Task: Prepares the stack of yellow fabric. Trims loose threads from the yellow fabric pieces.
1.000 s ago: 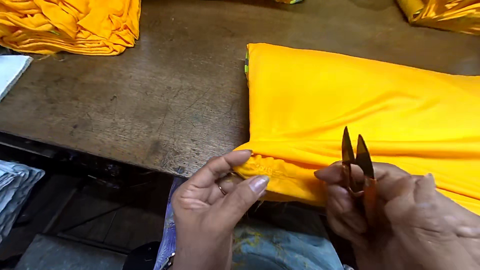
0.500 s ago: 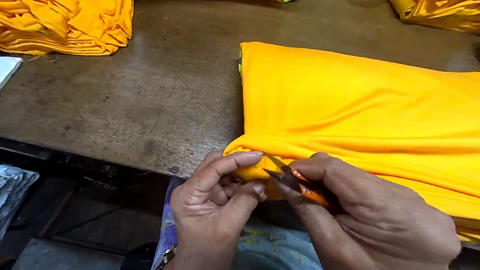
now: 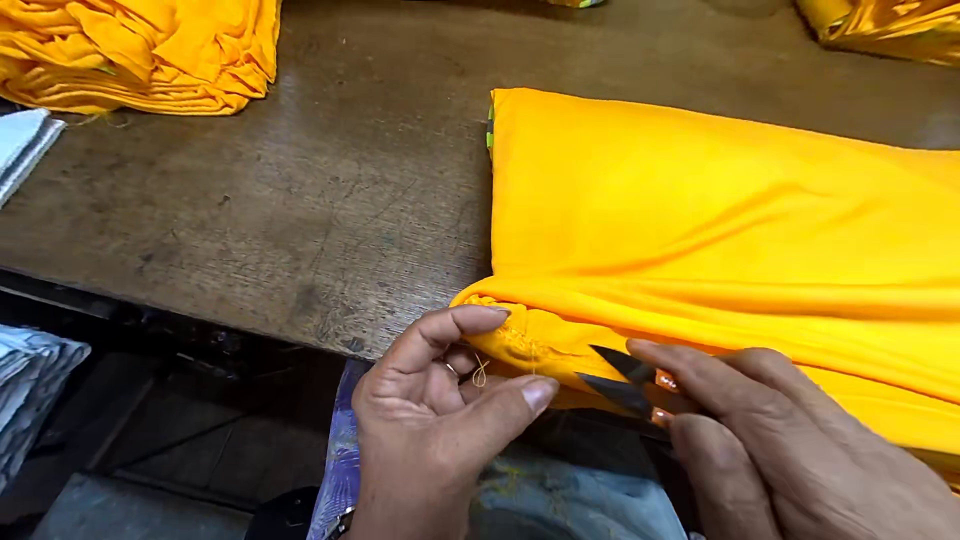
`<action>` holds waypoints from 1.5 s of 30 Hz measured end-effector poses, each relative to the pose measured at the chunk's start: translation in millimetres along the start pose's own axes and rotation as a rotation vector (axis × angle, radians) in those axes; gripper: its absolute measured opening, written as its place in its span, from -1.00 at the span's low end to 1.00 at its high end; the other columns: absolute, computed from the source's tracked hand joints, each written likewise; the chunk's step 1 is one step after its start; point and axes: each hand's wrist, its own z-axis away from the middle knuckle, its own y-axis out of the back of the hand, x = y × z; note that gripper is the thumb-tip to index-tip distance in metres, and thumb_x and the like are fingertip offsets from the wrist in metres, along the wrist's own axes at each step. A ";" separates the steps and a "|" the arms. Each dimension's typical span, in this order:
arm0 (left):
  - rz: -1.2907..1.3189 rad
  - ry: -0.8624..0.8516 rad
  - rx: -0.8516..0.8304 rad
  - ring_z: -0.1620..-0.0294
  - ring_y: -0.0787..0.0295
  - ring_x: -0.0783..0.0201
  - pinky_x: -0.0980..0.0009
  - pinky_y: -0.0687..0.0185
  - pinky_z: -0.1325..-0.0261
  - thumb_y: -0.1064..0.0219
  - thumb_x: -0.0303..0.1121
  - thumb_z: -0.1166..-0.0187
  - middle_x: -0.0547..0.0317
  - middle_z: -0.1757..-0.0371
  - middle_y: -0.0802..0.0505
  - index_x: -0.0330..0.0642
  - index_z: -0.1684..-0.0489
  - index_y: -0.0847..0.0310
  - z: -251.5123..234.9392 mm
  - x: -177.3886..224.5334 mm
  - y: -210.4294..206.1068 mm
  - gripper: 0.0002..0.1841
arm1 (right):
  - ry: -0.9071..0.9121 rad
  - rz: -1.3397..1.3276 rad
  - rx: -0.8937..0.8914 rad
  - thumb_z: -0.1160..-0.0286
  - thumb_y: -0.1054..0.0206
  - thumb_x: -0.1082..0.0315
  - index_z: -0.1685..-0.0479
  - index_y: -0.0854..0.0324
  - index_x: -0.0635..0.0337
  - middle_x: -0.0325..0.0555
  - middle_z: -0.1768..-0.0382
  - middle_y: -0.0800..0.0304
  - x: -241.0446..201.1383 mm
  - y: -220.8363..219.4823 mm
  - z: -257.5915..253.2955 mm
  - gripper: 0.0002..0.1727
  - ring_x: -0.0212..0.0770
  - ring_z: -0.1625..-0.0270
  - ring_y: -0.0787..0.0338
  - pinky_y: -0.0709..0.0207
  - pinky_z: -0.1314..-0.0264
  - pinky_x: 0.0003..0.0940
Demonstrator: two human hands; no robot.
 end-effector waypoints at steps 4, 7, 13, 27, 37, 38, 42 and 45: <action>0.089 0.055 -0.012 -0.03 -0.86 0.12 0.22 -0.88 -0.05 -0.61 -0.68 -0.17 -0.18 -0.12 -0.79 -0.26 -0.26 -0.67 1.2 4.1 -3.0 -0.44 | 0.061 0.114 0.050 -0.82 -0.03 0.12 -0.27 -0.71 0.22 0.00 0.29 -0.66 4.6 -2.6 2.6 -0.55 -0.15 0.31 -0.62 -0.38 0.39 -0.30; 0.117 0.057 -0.012 -0.04 -0.88 0.13 0.23 -0.89 -0.04 -0.62 -0.68 -0.14 -0.17 -0.11 -0.80 -0.24 -0.29 -0.64 3.5 6.5 -5.6 -0.40 | 0.045 0.103 0.112 -0.81 -0.05 0.12 -0.25 -0.73 0.24 -0.03 0.31 -0.67 -4.0 -13.2 0.5 -0.55 -0.19 0.33 -0.60 -0.36 0.40 -0.34; 0.138 0.064 0.006 -0.01 -0.88 0.11 0.20 -0.89 -0.03 -0.63 -0.67 -0.14 -0.19 -0.10 -0.80 -0.24 -0.28 -0.64 7.6 4.7 -5.9 -0.40 | 0.037 0.126 0.194 -0.82 -0.05 0.14 -0.06 -0.73 0.26 -0.08 0.39 -0.62 -13.1 -25.8 -8.8 -0.59 -0.22 0.39 -0.57 -0.31 0.45 -0.36; 0.168 0.135 0.055 0.35 -0.85 0.20 0.33 -0.87 0.27 -0.43 -0.64 -0.45 -0.24 0.08 -0.82 -0.34 -0.18 -0.72 3.7 10.0 -1.5 -0.68 | 0.093 0.094 0.140 -0.84 0.04 0.09 -0.14 -0.68 0.21 -0.05 0.34 -0.64 4.9 -17.6 0.8 -0.55 -0.21 0.34 -0.59 -0.34 0.40 -0.34; 0.067 0.042 0.070 0.47 -0.84 0.23 0.39 -0.85 0.41 -0.52 -0.70 -0.33 -0.24 0.15 -0.86 -0.33 -0.14 -0.76 2.8 7.5 -4.9 -0.63 | 0.094 0.149 0.220 -0.83 -0.02 0.09 -0.16 -0.71 0.24 -0.07 0.37 -0.61 -2.4 -26.3 -5.9 -0.55 -0.20 0.39 -0.55 -0.29 0.44 -0.33; 0.051 0.024 0.065 0.47 -0.85 0.23 0.39 -0.86 0.41 -0.52 -0.69 -0.33 -0.24 0.16 -0.86 -0.33 -0.14 -0.77 3.0 6.8 -4.4 -0.63 | 0.090 0.152 0.220 -0.83 -0.02 0.09 -0.16 -0.71 0.24 -0.07 0.37 -0.61 -3.1 -26.2 -6.1 -0.55 -0.20 0.40 -0.55 -0.29 0.44 -0.33; -0.006 -0.017 0.045 0.47 -0.86 0.22 0.40 -0.86 0.44 -0.53 -0.69 -0.32 -0.22 0.17 -0.87 -0.33 -0.15 -0.76 2.4 6.4 -4.2 -0.62 | 0.094 0.170 0.227 -0.82 -0.05 0.12 -0.11 -0.72 0.24 -0.07 0.39 -0.60 -4.0 -26.2 -7.0 -0.58 -0.20 0.42 -0.54 -0.27 0.46 -0.33; 0.047 0.042 0.061 0.46 -0.86 0.21 0.38 -0.86 0.42 -0.53 -0.70 -0.32 -0.25 0.18 -0.86 -0.34 -0.17 -0.75 2.3 7.5 -5.2 -0.60 | 0.107 0.185 0.247 -0.81 -0.05 0.13 -0.07 -0.71 0.23 -0.08 0.40 -0.60 -3.6 -26.5 -8.6 -0.60 -0.20 0.41 -0.54 -0.26 0.46 -0.33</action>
